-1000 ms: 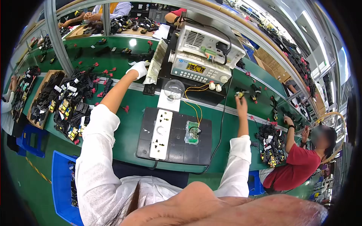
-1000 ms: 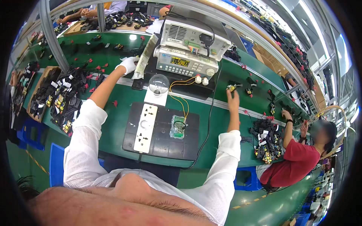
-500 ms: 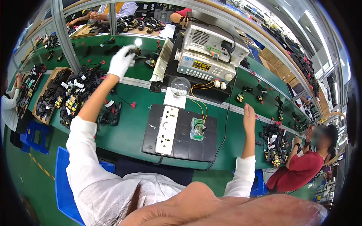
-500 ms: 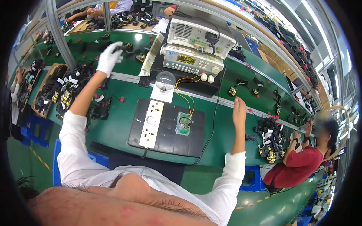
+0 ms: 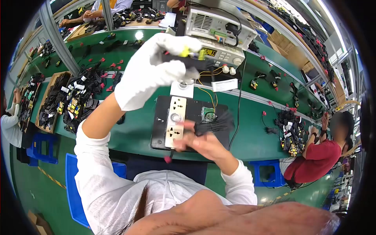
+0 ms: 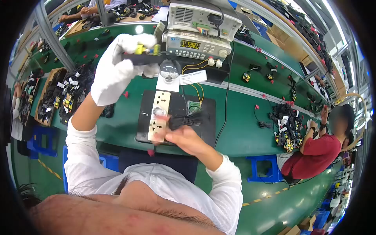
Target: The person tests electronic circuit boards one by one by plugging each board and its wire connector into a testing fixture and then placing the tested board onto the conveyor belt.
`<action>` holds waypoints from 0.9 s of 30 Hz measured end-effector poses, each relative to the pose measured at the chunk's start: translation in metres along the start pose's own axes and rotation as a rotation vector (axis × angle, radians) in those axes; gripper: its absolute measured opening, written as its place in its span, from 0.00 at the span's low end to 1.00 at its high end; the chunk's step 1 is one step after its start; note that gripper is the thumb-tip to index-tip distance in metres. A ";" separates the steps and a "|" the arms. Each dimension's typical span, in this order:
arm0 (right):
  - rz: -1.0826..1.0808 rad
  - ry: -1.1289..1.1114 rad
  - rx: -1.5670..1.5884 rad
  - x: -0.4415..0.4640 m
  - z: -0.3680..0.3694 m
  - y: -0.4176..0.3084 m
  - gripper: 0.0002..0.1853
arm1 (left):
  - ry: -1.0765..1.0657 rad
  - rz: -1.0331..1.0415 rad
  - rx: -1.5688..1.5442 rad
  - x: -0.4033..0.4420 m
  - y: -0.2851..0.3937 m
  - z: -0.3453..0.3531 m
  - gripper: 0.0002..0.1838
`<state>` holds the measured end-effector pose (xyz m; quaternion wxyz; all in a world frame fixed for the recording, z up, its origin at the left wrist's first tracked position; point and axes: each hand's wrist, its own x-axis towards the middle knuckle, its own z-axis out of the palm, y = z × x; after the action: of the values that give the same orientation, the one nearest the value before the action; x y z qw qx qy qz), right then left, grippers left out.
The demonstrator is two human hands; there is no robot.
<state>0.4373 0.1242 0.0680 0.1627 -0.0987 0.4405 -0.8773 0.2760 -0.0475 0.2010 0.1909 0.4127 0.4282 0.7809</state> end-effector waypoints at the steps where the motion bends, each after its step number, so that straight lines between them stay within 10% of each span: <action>1: 0.087 0.028 -0.047 -0.016 -0.008 0.005 0.32 | 0.105 -0.022 0.079 -0.002 -0.003 -0.007 0.17; 4: 0.310 0.277 -0.387 -0.071 -0.025 -0.012 0.20 | 0.191 0.160 0.263 -0.011 -0.024 -0.051 0.16; 10: -0.509 0.972 -0.408 -0.161 -0.065 -0.020 0.18 | 0.144 -0.280 0.379 -0.052 -0.065 -0.057 0.32; 15: -0.981 0.835 -0.159 -0.172 -0.073 -0.039 0.18 | -0.092 -0.404 0.684 -0.077 -0.117 -0.042 0.33; 19: -0.910 0.973 -0.335 -0.148 -0.053 -0.052 0.23 | -0.232 0.052 1.134 -0.089 -0.145 -0.032 0.38; 27: -0.892 0.922 -0.421 -0.139 -0.055 -0.047 0.25 | -0.111 -0.038 1.228 -0.099 -0.149 -0.040 0.32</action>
<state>0.5396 0.2432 0.0690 -0.4426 0.0836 0.5434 -0.7084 0.2932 -0.0491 0.0189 -0.0455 0.4796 0.7964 0.3655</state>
